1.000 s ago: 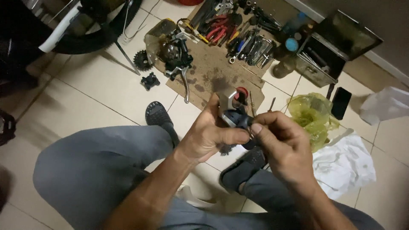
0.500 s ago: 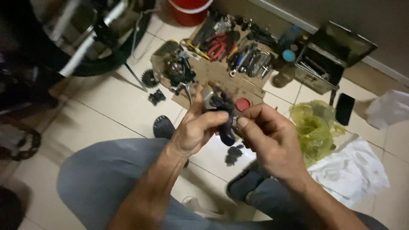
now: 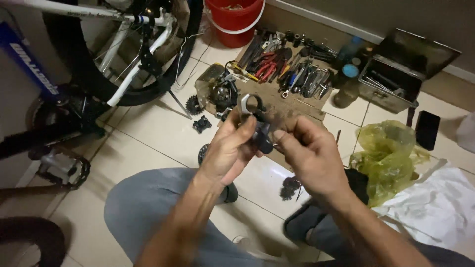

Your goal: Assembling a bicycle derailleur by fitting components together and securing them with screws using a screwdriver.

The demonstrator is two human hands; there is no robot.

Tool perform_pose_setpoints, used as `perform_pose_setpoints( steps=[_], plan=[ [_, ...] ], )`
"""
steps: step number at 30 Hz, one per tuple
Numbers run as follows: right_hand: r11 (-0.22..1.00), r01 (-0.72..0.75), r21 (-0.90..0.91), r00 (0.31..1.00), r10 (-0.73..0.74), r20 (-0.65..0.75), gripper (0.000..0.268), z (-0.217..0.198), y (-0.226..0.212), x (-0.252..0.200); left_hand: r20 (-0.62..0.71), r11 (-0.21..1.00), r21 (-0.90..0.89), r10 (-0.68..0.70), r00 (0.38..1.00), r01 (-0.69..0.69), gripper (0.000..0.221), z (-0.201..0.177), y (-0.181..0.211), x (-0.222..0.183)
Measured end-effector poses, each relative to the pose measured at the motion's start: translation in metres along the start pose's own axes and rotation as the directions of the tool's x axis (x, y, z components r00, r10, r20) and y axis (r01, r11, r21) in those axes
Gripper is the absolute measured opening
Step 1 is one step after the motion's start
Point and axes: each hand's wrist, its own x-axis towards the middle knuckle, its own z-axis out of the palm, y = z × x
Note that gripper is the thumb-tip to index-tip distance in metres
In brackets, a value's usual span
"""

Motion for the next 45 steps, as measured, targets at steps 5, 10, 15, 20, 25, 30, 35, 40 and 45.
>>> perform_pose_setpoints(
  steps=[5,10,15,20,25,30,35,40,45],
  plan=[
    [0.833,-0.352,0.428,0.927,0.374,0.035,0.01,0.005,0.004,0.0,0.049,0.954,0.227,0.188,0.981,-0.194,0.042,-0.011,-0.013,0.007],
    [0.981,-0.127,0.148,0.987,0.14,-0.078,0.01,0.0,0.014,-0.007,0.13,0.884,0.376,0.245,0.961,-0.276,0.058,-0.012,-0.008,0.0],
    [0.842,0.336,-0.422,0.924,-0.381,-0.024,0.006,-0.005,0.028,-0.016,0.346,0.998,0.026,0.041,0.937,-0.053,0.124,-0.017,-0.002,0.001],
    [0.869,0.307,-0.388,0.94,-0.341,-0.02,0.006,-0.004,0.025,-0.019,0.185,0.996,-0.084,0.039,0.982,-0.023,0.071,-0.019,-0.013,-0.005],
    [0.997,0.064,-0.05,0.998,-0.064,0.002,0.008,-0.015,0.046,-0.014,0.072,0.995,-0.091,-0.029,0.997,0.036,0.075,-0.012,-0.012,-0.008],
    [0.821,-0.418,0.388,0.9,0.432,0.056,0.009,-0.012,0.019,-0.009,0.159,0.983,0.181,0.005,0.987,-0.034,0.081,-0.048,-0.036,0.002],
    [0.921,-0.308,0.237,0.95,0.311,0.026,0.011,-0.02,0.02,-0.01,0.25,0.892,0.415,0.079,0.965,-0.181,0.072,-0.032,-0.02,0.0],
    [0.993,-0.097,-0.061,0.99,0.103,0.095,0.013,-0.026,0.011,-0.018,0.224,0.853,0.491,0.074,0.972,-0.178,0.064,-0.016,-0.005,-0.007],
    [0.98,-0.198,0.038,0.98,0.196,0.044,0.007,-0.021,0.006,-0.021,0.255,0.927,0.336,0.083,0.963,-0.169,0.037,-0.005,-0.001,-0.013]
  ],
)
